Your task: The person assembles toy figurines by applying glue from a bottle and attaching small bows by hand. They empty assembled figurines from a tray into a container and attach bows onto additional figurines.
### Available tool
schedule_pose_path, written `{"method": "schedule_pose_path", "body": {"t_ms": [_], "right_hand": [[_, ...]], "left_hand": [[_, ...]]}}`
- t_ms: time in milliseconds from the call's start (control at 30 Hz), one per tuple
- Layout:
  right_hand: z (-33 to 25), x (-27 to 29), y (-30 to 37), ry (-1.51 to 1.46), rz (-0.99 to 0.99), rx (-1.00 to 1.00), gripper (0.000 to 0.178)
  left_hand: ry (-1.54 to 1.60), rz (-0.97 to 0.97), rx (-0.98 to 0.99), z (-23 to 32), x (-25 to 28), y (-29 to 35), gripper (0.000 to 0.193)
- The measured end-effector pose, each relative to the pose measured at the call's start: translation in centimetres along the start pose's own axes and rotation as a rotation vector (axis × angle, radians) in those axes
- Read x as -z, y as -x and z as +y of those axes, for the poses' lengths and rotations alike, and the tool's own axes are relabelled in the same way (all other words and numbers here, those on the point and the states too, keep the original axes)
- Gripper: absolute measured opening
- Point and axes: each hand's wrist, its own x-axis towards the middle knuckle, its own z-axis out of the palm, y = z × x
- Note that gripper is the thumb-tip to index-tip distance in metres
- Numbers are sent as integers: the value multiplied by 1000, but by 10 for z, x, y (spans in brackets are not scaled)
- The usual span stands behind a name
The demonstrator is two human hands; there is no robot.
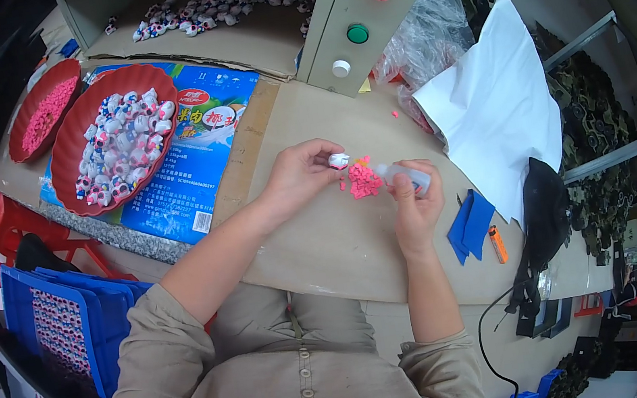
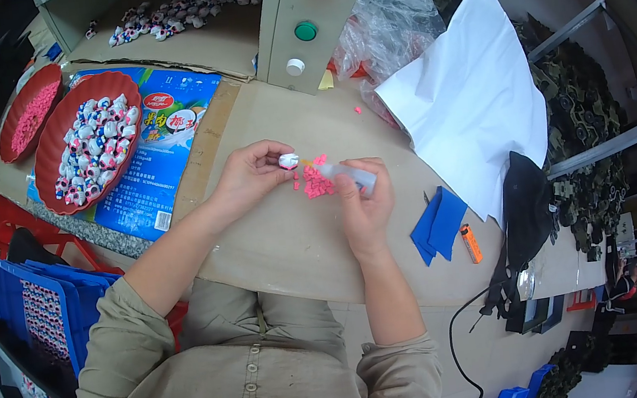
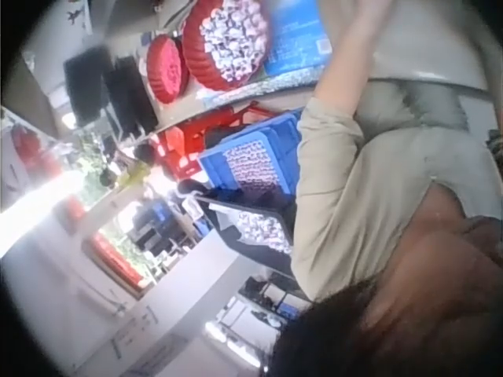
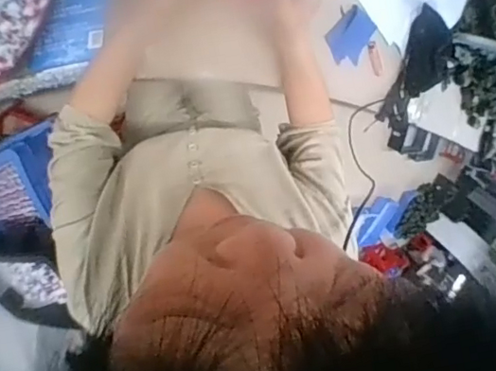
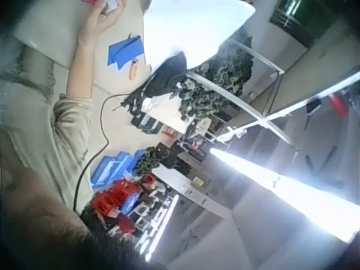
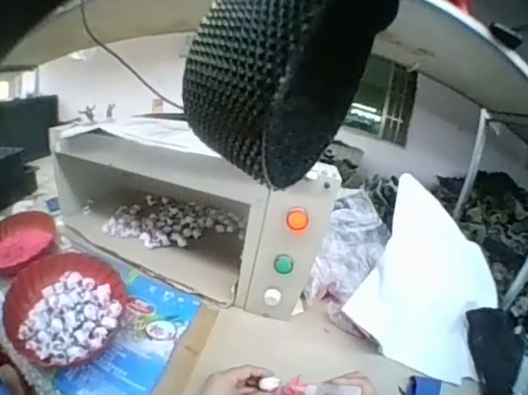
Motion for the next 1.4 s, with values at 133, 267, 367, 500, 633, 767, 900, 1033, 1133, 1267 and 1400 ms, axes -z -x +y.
{"method": "schedule_pose_path", "body": {"t_ms": [133,267,367,500,633,767,900,1033,1133,1267,1400], "right_hand": [[-4,11,-13,-561,252,-269,25],[-13,18,-18,-390,211,-376,25],[-18,28,-22,-48,86,-418,27],[-17,44,-22,28,-151,-493,20],[-9,60,-30,431,-457,-404,16],[1,65,-48,588,-708,-178,12],[-3,56,-60,660,-929,-35,13],[-5,52,-62,796,-946,-29,11],[-1,55,-54,791,-806,-33,13],[3,54,-39,749,-615,-194,15],[0,24,-22,-40,-255,-552,13]], "left_hand": [[11,6,-18,-4,1,-2,26],[4,-2,-34,-3,0,-1,26],[13,-4,-24,-1,0,-1,25],[-8,8,-33,-1,2,-1,24],[-12,1,-39,-2,2,-2,24],[-9,-14,-41,-1,0,-2,24],[8,-14,-41,-1,2,-1,24],[-42,-25,-27,3,1,-1,24],[-39,-52,-13,5,1,0,25],[61,-89,77,5,2,1,29],[77,-98,82,5,1,3,31]]}}
